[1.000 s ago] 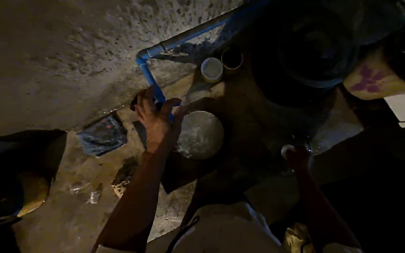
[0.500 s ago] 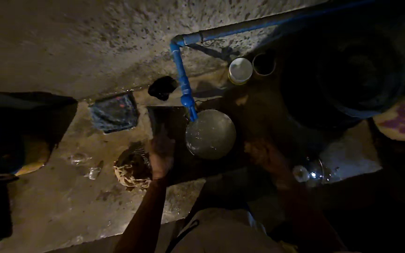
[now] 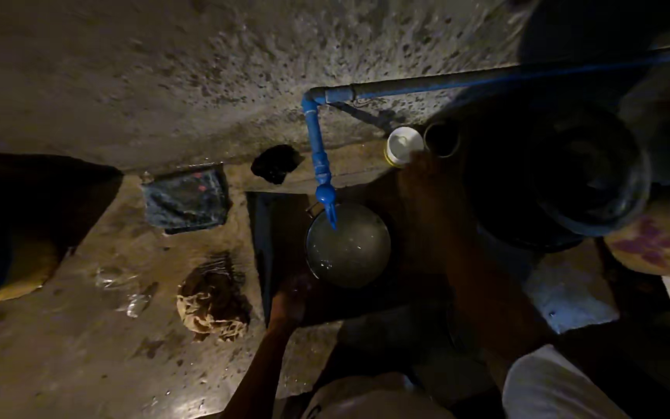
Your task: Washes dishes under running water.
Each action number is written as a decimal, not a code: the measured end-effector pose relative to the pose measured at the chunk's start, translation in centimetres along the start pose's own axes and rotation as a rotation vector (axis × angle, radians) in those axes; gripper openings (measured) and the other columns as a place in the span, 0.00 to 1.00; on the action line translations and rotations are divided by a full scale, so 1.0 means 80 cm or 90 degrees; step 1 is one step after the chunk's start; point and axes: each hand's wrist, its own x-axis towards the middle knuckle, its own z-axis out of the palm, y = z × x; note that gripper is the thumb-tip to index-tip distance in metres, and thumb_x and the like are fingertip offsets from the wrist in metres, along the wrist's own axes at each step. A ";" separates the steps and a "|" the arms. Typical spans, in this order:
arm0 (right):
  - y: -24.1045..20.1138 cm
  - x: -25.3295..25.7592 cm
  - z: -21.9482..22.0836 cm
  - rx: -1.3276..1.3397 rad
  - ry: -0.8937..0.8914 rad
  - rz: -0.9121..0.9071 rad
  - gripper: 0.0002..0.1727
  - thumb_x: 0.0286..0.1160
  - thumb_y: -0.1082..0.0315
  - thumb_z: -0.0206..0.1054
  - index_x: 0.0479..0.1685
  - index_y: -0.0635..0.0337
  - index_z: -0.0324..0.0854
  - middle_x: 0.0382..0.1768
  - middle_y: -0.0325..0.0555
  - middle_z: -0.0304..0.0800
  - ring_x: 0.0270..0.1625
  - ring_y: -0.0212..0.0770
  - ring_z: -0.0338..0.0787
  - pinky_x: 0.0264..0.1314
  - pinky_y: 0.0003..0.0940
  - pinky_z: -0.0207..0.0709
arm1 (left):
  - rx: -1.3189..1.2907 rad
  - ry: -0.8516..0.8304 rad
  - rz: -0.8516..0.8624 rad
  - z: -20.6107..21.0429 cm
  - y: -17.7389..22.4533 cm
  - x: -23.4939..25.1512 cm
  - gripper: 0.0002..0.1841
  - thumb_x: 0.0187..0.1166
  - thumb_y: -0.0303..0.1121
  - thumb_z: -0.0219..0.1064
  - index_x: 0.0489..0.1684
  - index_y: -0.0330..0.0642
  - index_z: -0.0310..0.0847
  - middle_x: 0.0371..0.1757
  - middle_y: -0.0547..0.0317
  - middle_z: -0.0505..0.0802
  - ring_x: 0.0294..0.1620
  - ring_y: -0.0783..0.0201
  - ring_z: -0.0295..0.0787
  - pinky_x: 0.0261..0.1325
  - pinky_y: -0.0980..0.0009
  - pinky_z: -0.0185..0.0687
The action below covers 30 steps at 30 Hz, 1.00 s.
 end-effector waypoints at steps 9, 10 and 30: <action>0.018 0.045 0.026 -0.241 0.114 -0.154 0.24 0.88 0.63 0.58 0.78 0.62 0.75 0.80 0.62 0.74 0.83 0.58 0.74 0.86 0.52 0.65 | 0.056 -0.017 0.005 0.003 -0.004 0.024 0.22 0.88 0.37 0.63 0.77 0.41 0.77 0.70 0.44 0.88 0.70 0.51 0.86 0.77 0.52 0.76; 0.026 0.036 0.034 -0.249 0.133 -0.128 0.22 0.89 0.62 0.57 0.76 0.61 0.78 0.79 0.62 0.75 0.81 0.58 0.76 0.84 0.54 0.67 | 0.070 -0.018 0.006 0.002 -0.007 0.025 0.22 0.88 0.38 0.63 0.77 0.41 0.77 0.71 0.44 0.88 0.71 0.50 0.85 0.78 0.51 0.76; 0.010 0.056 -0.094 -0.071 0.273 -0.087 0.17 0.88 0.63 0.60 0.63 0.65 0.83 0.52 0.56 0.89 0.41 0.40 0.91 0.47 0.38 0.88 | 0.119 0.002 0.016 -0.009 0.004 0.049 0.20 0.90 0.37 0.60 0.74 0.36 0.80 0.66 0.36 0.89 0.68 0.41 0.86 0.75 0.46 0.76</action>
